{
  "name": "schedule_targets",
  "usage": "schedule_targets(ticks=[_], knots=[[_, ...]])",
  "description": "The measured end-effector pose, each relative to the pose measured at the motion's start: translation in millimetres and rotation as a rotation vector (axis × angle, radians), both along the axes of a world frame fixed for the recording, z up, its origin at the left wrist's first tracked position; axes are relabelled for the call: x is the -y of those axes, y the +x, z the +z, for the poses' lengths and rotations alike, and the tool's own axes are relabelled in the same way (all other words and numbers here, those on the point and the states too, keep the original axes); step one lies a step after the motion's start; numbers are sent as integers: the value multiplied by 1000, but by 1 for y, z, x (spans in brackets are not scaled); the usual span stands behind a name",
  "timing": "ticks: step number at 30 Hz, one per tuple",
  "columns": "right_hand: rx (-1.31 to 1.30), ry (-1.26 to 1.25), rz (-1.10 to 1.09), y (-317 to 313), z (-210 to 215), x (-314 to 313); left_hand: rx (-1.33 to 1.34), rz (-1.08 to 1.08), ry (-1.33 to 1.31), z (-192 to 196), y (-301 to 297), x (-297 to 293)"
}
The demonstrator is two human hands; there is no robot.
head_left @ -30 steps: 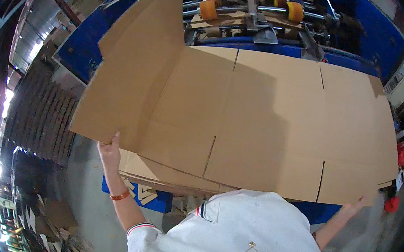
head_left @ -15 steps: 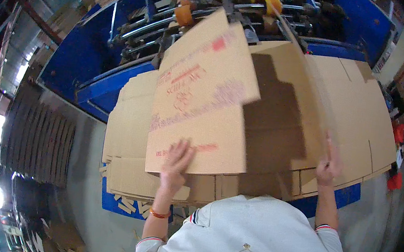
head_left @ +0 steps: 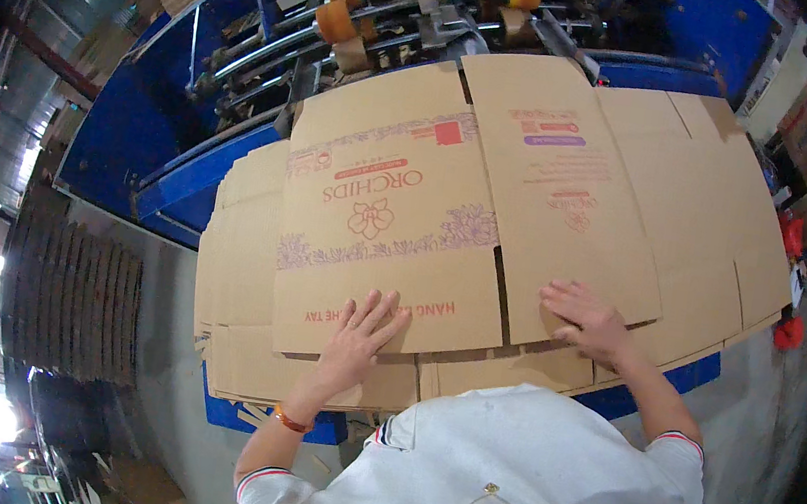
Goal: The person repeatedly picks up flat cardboard sheets from a stack, folds them along pre-scored lines into box shapes, and places them back on the stack. The action is continuous and repetitive throughout the clip.
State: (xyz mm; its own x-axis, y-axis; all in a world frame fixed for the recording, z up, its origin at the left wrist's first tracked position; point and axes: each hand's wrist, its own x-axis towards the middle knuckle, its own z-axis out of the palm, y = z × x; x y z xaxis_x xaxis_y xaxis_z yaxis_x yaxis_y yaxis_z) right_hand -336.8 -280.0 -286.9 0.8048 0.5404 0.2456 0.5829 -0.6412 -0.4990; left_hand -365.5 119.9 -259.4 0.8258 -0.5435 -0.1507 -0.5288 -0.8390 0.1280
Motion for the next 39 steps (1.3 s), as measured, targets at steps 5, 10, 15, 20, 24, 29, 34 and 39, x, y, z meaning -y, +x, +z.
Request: schedule_targets(ticks=[5, 10, 15, 20, 24, 29, 34, 39], knots=[[-145, 353, -533, 99, -12, 58, 227, 198, -45, -43, 59, -72], [-722, 1123, -690, 235, -61, 196, -170, 1023, -433, -24, 196, -145], [-762, 999, -951, 308, -71, 213, -178, 1140, -669, -47, 233, -182], [-804, 874, -907, 296, -61, 167, -30, 1209, -471, -50, 226, -166], [-550, 790, -881, 290, -67, 152, 69, 1144, -208, -59, 229, -169], [-330, 408, -854, 302, -89, 153, 172, 1142, -138, -66, 231, -163], [-135, -75, -897, 275, -23, 108, 230, 1193, -144, -55, 223, -144], [-27, -312, -910, 274, -28, 101, 255, 1205, -166, -51, 225, -136]])
